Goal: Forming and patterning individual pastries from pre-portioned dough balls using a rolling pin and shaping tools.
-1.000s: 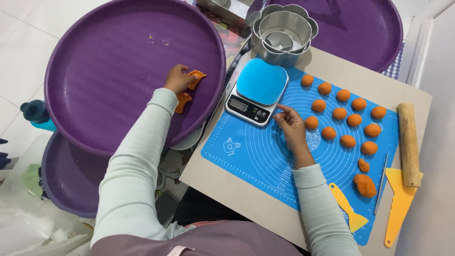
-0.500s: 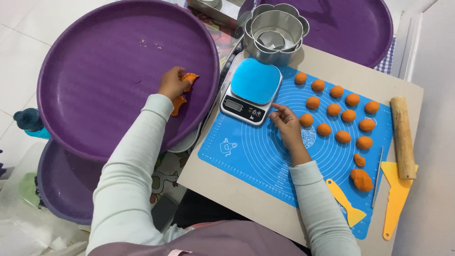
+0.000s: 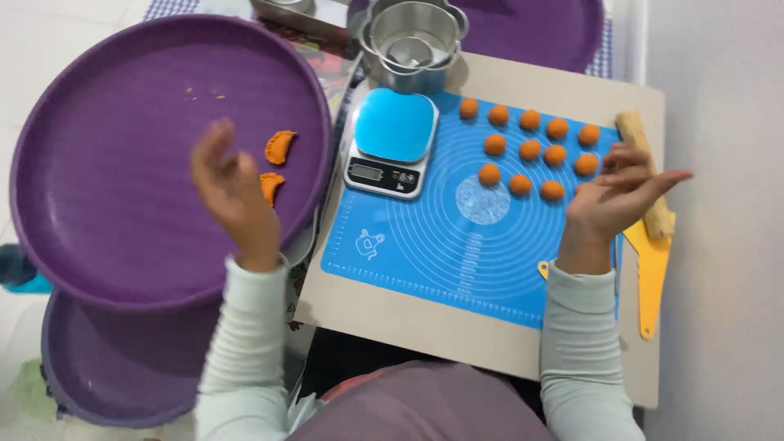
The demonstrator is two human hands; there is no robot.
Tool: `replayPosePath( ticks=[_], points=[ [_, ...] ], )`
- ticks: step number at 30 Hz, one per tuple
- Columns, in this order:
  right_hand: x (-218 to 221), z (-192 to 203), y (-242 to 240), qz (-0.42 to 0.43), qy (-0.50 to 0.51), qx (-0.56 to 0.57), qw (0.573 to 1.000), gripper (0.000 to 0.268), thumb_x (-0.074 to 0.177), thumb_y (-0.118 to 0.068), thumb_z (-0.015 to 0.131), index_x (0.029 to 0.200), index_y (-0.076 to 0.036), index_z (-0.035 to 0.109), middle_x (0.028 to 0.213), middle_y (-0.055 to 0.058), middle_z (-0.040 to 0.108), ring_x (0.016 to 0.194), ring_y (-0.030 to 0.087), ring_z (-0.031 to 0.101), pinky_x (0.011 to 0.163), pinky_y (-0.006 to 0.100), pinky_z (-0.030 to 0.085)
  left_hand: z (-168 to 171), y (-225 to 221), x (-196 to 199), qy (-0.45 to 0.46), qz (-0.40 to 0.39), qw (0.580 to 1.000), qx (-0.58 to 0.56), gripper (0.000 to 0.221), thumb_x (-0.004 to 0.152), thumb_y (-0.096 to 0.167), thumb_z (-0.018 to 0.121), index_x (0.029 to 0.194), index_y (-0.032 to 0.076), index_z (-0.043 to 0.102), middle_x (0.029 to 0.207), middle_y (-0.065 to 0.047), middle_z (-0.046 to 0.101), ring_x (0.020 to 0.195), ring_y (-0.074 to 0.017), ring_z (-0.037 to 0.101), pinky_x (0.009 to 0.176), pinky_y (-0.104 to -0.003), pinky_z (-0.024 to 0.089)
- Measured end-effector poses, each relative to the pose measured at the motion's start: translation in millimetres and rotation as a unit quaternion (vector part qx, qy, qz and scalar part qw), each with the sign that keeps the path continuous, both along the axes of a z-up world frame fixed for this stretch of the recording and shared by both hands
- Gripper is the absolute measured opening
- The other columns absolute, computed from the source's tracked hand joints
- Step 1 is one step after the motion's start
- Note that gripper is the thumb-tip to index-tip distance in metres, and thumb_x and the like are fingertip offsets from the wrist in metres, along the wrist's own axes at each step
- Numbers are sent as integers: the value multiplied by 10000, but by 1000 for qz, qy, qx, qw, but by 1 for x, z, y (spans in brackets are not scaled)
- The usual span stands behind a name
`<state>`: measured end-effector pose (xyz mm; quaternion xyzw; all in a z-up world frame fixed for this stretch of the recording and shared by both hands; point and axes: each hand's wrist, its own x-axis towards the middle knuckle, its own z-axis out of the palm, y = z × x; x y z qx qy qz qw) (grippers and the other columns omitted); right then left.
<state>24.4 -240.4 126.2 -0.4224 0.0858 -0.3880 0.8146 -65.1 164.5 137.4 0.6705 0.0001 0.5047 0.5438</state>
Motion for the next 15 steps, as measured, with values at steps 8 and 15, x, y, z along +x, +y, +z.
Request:
replayPosePath(
  ticks=[8,15],
  points=[
    [-27,-62,-53,-58,97,-103,988,218,763,-115,457,738,-50,664,1139,92,795,576,70,593,586,176,422,-107,-92,-26,58,-134,987,-67,162,1038,207,544,1014,117,677,1079,-65,653,1068,-208,611,969,-376,478],
    [8,-111,1,62,82,-680,726,430,934,-606,718,1155,-240,764,1059,-23,750,1019,211,678,926,405,498,-148,-91,-25,115,-128,985,-20,166,1036,232,578,1013,123,700,1061,-53,668,990,-170,622,827,-306,463]
  ],
)
